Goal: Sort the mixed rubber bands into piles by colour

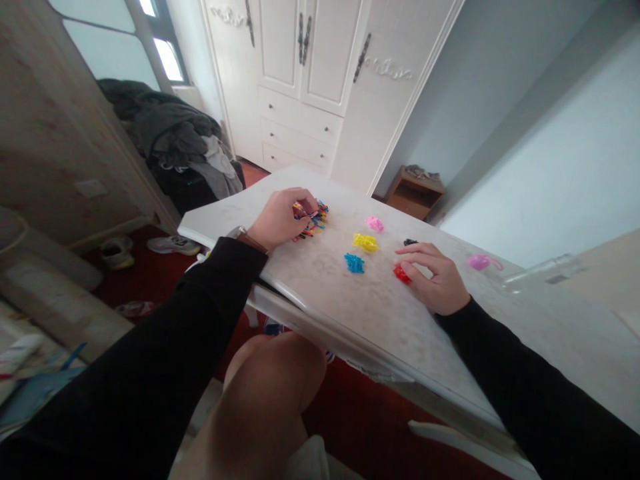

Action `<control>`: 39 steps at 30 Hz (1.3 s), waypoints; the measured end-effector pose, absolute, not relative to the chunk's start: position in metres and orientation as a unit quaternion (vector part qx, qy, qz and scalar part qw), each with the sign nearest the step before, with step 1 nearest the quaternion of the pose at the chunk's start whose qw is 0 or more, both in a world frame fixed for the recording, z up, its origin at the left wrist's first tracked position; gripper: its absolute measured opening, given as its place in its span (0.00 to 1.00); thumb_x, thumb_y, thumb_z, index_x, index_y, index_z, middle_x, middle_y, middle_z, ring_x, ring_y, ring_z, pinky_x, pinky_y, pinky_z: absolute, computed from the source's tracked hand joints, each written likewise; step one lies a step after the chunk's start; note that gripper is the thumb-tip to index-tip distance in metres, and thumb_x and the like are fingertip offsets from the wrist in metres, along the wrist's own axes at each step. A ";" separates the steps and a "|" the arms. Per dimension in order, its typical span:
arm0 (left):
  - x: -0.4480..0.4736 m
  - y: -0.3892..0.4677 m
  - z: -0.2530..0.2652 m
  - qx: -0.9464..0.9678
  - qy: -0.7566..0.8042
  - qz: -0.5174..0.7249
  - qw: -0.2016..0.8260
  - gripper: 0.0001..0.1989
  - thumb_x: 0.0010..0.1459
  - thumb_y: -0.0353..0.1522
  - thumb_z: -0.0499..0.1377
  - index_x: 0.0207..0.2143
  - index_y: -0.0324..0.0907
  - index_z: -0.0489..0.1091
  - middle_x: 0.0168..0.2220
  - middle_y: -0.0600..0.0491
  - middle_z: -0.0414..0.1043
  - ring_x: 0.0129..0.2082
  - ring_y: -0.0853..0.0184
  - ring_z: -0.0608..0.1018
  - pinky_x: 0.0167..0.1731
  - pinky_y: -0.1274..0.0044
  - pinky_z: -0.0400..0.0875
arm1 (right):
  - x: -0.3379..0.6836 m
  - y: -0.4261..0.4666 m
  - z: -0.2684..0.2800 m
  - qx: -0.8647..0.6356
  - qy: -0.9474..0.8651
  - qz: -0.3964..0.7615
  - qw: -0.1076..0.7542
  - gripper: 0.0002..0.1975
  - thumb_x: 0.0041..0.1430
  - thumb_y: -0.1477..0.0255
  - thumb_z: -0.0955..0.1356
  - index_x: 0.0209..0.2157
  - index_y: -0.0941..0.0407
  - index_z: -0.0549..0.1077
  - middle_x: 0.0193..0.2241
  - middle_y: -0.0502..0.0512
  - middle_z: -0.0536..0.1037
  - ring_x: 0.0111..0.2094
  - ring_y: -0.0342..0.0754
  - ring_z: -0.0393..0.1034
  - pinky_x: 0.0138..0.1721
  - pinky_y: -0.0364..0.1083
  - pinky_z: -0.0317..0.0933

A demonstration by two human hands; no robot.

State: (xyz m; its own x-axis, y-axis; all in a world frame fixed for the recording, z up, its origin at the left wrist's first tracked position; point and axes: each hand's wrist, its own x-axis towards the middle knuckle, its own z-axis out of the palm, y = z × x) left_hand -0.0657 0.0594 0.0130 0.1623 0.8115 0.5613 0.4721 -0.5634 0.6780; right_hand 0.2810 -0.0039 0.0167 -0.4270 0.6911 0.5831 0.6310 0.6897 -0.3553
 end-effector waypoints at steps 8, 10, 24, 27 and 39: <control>-0.067 0.065 0.010 0.742 0.428 0.484 0.178 0.09 0.46 0.24 0.59 0.32 0.39 0.75 0.34 0.50 0.80 0.34 0.66 0.82 0.37 0.75 0.80 | 0.281 -0.004 0.016 -0.391 -0.843 0.043 0.368 0.11 0.67 0.70 0.69 0.32 0.51 0.83 0.42 0.57 0.85 0.45 0.57 0.78 0.51 0.61 0.71; -0.068 0.067 0.009 0.745 0.424 0.484 0.173 0.08 0.46 0.25 0.60 0.32 0.39 0.76 0.33 0.50 0.80 0.33 0.66 0.81 0.36 0.76 0.79 | 0.281 -0.003 0.015 -0.388 -0.844 0.041 0.369 0.11 0.67 0.70 0.69 0.32 0.51 0.83 0.42 0.57 0.85 0.45 0.57 0.78 0.51 0.60 0.71; -0.063 0.076 0.000 0.896 0.267 0.338 0.105 0.23 0.48 0.18 0.53 0.35 0.43 0.84 0.42 0.48 0.79 0.46 0.63 0.79 0.56 0.68 0.72 | 0.282 -0.003 0.015 -0.381 -0.849 0.028 0.364 0.11 0.67 0.70 0.69 0.33 0.52 0.83 0.42 0.57 0.85 0.45 0.56 0.78 0.51 0.60 0.71; -0.063 0.078 -0.005 0.897 0.308 0.305 0.083 0.27 0.47 0.17 0.52 0.39 0.45 0.85 0.45 0.49 0.77 0.52 0.61 0.78 0.61 0.63 0.68 | 0.282 -0.004 0.015 -0.383 -0.850 0.029 0.361 0.11 0.67 0.70 0.69 0.33 0.51 0.83 0.42 0.57 0.85 0.45 0.56 0.78 0.50 0.59 0.71; -0.064 0.076 -0.002 0.825 0.377 0.416 0.060 0.20 0.54 0.17 0.52 0.41 0.38 0.79 0.43 0.47 0.73 0.43 0.63 0.77 0.47 0.71 0.75 | 0.282 -0.004 0.015 -0.382 -0.850 0.030 0.361 0.11 0.67 0.70 0.68 0.33 0.52 0.83 0.42 0.58 0.85 0.44 0.56 0.78 0.50 0.60 0.71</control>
State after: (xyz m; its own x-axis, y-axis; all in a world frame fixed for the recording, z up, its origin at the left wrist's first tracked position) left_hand -0.0637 0.0759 -0.0016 0.3692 0.6729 0.6410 0.5732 -0.7078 0.4129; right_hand 0.2817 -0.0035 0.0150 -0.4480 0.6711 0.5906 0.6272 0.7067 -0.3273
